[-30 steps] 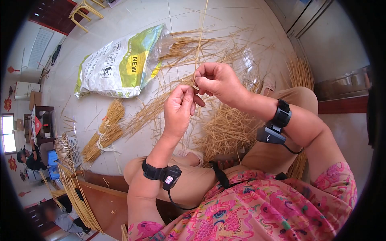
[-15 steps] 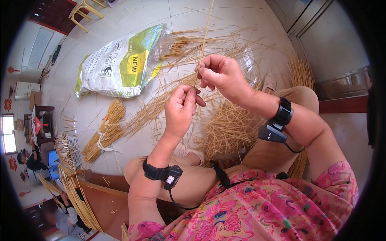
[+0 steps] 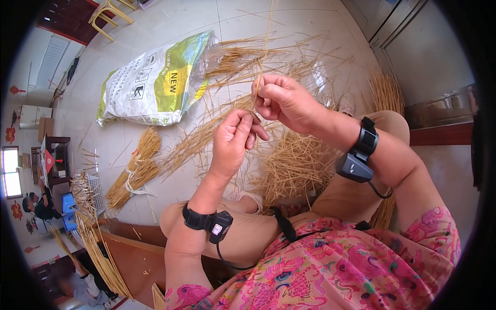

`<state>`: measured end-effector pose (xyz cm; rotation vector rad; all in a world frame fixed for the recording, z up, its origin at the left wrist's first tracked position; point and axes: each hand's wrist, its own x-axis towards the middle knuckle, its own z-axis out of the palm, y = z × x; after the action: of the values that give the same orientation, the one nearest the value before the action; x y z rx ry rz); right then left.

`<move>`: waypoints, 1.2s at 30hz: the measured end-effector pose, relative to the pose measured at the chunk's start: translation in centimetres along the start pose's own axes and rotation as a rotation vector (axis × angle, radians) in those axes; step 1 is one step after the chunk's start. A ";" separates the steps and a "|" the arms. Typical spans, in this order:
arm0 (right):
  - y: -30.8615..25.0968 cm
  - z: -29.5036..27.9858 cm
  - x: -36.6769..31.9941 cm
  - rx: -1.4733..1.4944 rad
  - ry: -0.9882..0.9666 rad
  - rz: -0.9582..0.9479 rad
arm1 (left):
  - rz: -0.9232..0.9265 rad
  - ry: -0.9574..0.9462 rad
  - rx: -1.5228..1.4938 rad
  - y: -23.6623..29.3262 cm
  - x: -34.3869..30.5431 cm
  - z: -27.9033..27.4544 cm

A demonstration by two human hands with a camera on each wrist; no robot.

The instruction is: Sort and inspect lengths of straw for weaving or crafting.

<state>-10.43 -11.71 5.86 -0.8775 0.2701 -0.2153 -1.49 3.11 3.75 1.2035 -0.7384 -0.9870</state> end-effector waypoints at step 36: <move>0.0 0.3 -0.5 -0.530 0.063 -0.103 | -0.045 0.137 0.142 0.7 0.3 0.5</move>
<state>-10.79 -11.30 6.13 -1.4129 0.3488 -0.2730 -1.65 2.65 4.56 1.4029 -0.6839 -0.8905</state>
